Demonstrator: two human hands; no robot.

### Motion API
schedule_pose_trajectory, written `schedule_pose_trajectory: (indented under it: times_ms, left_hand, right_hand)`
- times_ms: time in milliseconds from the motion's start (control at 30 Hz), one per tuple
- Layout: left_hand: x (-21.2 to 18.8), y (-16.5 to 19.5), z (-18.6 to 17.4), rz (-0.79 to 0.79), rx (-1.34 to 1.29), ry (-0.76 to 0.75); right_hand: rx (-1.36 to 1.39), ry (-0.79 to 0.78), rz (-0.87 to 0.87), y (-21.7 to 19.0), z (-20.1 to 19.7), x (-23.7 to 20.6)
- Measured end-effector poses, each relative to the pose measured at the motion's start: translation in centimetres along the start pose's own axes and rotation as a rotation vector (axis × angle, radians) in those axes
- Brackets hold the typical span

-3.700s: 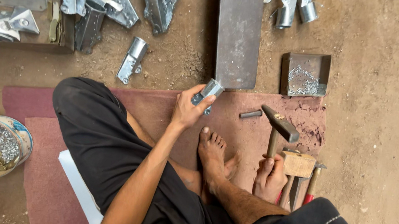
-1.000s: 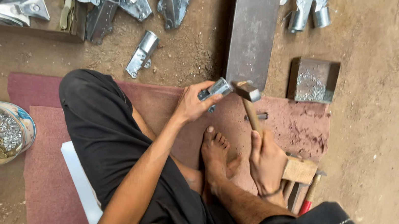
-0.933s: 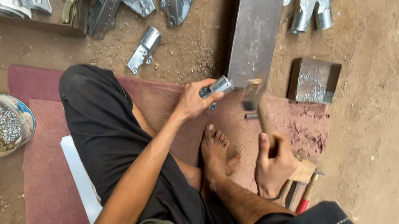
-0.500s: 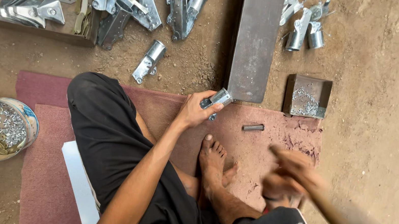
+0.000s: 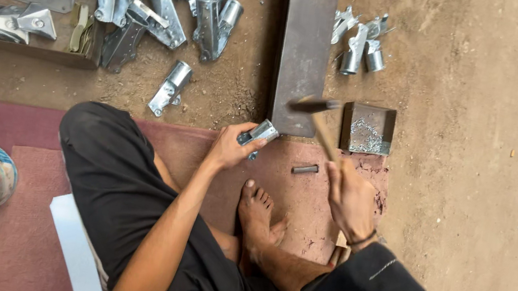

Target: The person sits on the ground and hammers galvanized metal fittings one at a time against a heavy steel block, reshaping the parts, then tosses finished pieces aside and picks the next one from a pile.

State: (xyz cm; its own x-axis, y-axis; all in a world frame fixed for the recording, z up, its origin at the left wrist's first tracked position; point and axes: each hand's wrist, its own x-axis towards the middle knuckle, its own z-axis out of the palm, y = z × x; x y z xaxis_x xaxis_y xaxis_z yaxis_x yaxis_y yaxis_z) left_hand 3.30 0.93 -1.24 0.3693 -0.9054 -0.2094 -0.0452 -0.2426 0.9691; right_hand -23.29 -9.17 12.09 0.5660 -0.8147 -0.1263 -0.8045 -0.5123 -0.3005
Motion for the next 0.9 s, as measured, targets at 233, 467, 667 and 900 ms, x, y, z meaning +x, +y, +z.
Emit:
schedule_pose_trajectory:
  times_ms: [233, 467, 667, 900]
  left_hand:
    - [0.2, -0.1, -0.4, -0.029, -0.016, -0.037]
    - [0.3, -0.3, -0.1, -0.185, -0.043, -0.096]
    - [0.0, -0.3, -0.1, -0.063, -0.015, -0.050]
    - [-0.1, 0.0, -0.3, -0.100, -0.036, -0.049]
  right_hand:
    - [0.511, 0.532, -0.386, 0.7, 6.7, -1.7]
    - [0.737, 0.652, -0.378, 3.7, 7.9, -2.3]
    - [-0.313, -0.034, -0.207, 1.8, 0.9, 0.0]
    - [0.055, 0.050, -0.244, -1.5, -1.8, 0.5]
